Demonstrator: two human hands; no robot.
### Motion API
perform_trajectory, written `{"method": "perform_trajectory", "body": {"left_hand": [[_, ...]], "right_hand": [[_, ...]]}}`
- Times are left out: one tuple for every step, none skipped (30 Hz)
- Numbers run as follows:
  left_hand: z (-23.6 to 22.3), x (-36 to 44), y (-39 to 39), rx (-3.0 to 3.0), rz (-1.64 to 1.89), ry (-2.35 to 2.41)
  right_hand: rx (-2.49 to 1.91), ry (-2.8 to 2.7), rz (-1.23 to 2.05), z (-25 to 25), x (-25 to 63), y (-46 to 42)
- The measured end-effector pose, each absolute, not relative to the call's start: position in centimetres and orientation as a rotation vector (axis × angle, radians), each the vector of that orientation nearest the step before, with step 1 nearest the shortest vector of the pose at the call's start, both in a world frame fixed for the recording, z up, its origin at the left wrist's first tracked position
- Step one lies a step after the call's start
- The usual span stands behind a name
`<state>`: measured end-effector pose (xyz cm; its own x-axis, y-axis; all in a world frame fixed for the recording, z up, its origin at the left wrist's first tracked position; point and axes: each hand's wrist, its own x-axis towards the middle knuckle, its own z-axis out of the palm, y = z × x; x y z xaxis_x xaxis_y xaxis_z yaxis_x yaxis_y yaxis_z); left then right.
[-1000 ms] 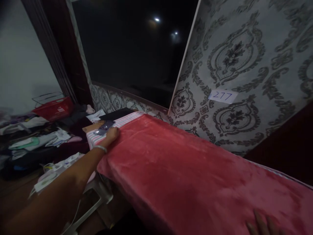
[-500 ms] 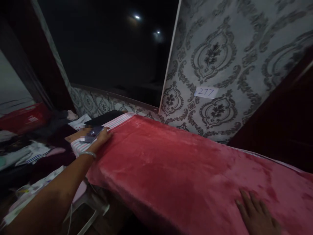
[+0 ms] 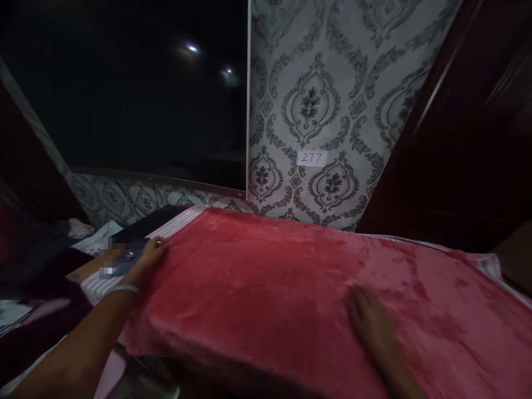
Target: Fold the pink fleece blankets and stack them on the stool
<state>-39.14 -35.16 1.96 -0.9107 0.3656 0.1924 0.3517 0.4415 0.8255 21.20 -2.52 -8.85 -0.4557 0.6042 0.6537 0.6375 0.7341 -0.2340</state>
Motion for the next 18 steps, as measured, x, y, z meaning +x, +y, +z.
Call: {"method": "perform_trajectory", "body": {"left_hand": [[2.0, -39.2, -35.2, 0.678, 1.535, 2.609], [2.1, -39.3, -35.2, 0.697, 1.552, 2.565], [2.1, -39.4, -35.3, 0.718, 1.564, 2.523], [2.1, -39.5, -35.4, 0.737, 1.571, 2.483], [2.1, -39.5, -35.6, 0.754, 1.574, 2.448], [2.0, -39.6, -35.7, 0.766, 1.574, 2.417], [1.9, -39.6, -35.8, 0.773, 1.57, 2.392], [1.8, -39.7, -35.8, 0.776, 1.567, 2.372], [1.8, -39.7, -35.8, 0.776, 1.564, 2.358], [1.7, -39.8, -35.8, 0.775, 1.561, 2.349], [1.7, -40.0, -35.8, 0.774, 1.56, 2.343], [1.8, -40.1, -35.7, 0.773, 1.559, 2.341], [1.9, -40.3, -35.7, 0.773, 1.56, 2.34], [2.0, -40.4, -35.6, 0.775, 1.56, 2.339], [2.0, -40.6, -35.5, 0.778, 1.56, 2.337], [2.0, -40.7, -35.4, 0.78, 1.559, 2.334], [1.9, -40.7, -35.4, 0.781, 1.558, 2.332], [1.8, -40.7, -35.3, 0.777, 1.559, 2.333]], "right_hand": [[-0.881, -2.201, 0.011, -8.2, 18.8, -3.8], [-0.812, -2.23, 0.09, -7.6, 16.4, -5.2], [-0.742, -2.261, 0.169, -6.9, 13.9, -6.5], [-0.687, -2.287, 0.237, -6.3, 11.6, -7.7], [-0.642, -2.327, 0.301, -5.8, 9.4, -8.6], [-0.612, -2.361, 0.345, -5.4, 7.4, -9.4], [-0.597, -2.378, 0.378, -5.1, 5.6, -9.9], [-0.585, -2.386, 0.407, -4.9, 4.1, -10.3], [-0.585, -2.393, 0.423, -4.8, 2.8, -10.4], [-0.595, -2.399, 0.431, -4.7, 1.7, -10.5], [-0.609, -2.407, 0.434, -4.7, 0.8, -10.5], [-0.627, -2.419, 0.434, -4.7, 0.0, -10.4], [-0.648, -2.431, 0.43, -4.7, -0.6, -10.4], [-0.673, -2.44, 0.424, -4.7, -1.1, -10.4], [-0.702, -2.444, 0.416, -4.7, -1.4, -10.5], [-0.735, -2.445, 0.406, -4.7, -1.7, -10.5], [-0.773, -2.441, 0.398, -4.8, -1.8, -10.7], [-0.81, -2.431, 0.393, -4.8, -1.9, -10.8]]}}
